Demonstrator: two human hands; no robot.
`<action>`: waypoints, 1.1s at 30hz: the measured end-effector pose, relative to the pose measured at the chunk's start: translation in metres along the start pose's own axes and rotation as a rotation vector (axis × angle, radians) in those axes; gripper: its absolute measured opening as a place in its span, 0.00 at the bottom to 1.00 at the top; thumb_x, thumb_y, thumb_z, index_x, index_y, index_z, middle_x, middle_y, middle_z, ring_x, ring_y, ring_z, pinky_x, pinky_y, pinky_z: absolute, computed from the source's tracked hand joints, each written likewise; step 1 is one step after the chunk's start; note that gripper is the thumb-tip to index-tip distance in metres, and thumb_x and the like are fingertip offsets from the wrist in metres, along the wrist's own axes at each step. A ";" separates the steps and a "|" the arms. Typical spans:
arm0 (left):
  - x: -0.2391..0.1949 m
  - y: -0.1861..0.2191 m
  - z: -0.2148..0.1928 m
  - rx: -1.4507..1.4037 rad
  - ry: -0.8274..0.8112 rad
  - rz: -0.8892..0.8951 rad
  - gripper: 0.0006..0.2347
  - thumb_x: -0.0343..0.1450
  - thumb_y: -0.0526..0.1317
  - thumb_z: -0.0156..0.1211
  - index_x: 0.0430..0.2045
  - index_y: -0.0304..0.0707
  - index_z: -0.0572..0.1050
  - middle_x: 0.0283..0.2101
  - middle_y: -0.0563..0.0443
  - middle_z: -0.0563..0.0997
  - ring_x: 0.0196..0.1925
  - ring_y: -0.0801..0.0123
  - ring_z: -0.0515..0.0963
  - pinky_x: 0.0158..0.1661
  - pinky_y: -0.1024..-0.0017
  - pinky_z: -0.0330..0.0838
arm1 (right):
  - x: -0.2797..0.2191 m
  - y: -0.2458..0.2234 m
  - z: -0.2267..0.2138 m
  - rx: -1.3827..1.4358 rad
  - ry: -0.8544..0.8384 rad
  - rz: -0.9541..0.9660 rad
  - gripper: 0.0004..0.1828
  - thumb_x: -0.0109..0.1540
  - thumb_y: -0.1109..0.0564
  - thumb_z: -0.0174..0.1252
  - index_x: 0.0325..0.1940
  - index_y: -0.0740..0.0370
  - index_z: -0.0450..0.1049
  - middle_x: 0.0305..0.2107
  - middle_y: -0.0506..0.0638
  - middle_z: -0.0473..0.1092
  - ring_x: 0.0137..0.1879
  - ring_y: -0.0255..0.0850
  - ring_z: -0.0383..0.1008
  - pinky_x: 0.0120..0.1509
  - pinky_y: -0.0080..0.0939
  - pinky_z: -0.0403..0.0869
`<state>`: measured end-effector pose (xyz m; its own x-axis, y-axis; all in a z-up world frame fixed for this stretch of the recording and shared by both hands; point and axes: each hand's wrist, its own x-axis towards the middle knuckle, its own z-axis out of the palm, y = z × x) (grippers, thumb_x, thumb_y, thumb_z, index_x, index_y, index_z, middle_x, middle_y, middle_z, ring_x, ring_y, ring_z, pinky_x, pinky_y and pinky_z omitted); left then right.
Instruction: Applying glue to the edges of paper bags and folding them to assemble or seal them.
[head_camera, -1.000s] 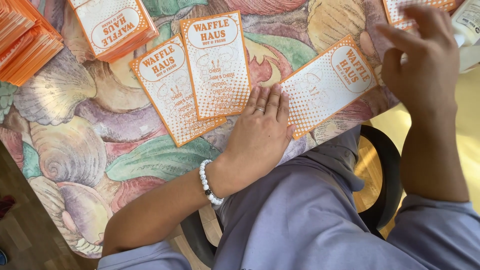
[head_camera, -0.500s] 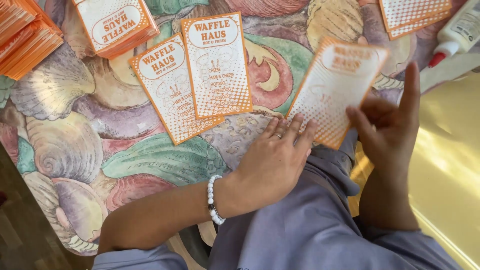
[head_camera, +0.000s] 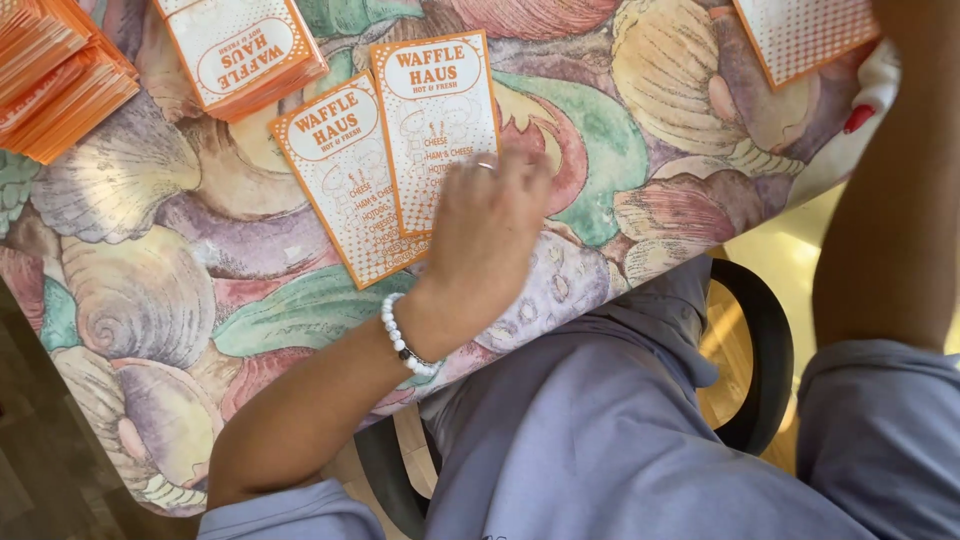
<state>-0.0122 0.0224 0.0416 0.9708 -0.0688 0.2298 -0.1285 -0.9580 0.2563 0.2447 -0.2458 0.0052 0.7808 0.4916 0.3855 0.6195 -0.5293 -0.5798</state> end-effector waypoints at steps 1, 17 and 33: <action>-0.001 -0.007 0.002 0.083 -0.033 -0.076 0.15 0.64 0.37 0.65 0.44 0.33 0.76 0.36 0.42 0.78 0.32 0.50 0.81 0.33 0.56 0.73 | 0.003 -0.008 0.001 -0.032 0.007 -0.080 0.17 0.76 0.75 0.72 0.60 0.72 0.70 0.50 0.60 0.64 0.50 0.48 0.68 0.47 0.45 0.71; -0.012 -0.026 -0.033 0.239 -0.190 -0.025 0.18 0.66 0.27 0.55 0.50 0.42 0.76 0.34 0.48 0.79 0.30 0.52 0.81 0.29 0.55 0.74 | -0.022 -0.079 0.040 -0.198 -0.306 -0.012 0.42 0.84 0.56 0.58 0.84 0.64 0.31 0.54 0.71 0.66 0.51 0.64 0.68 0.46 0.61 0.67; -0.065 -0.074 -0.015 0.337 -0.060 0.098 0.19 0.75 0.49 0.60 0.52 0.32 0.78 0.53 0.34 0.82 0.56 0.51 0.82 0.56 0.61 0.76 | -0.075 -0.187 0.097 -0.159 -0.523 -0.241 0.48 0.67 0.35 0.54 0.77 0.74 0.52 0.74 0.71 0.48 0.81 0.63 0.43 0.81 0.62 0.47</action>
<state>-0.0690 0.1017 0.0213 0.9687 -0.1717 0.1794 -0.1575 -0.9833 -0.0909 0.0624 -0.1162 0.0151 0.4981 0.8647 0.0646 0.8103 -0.4377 -0.3897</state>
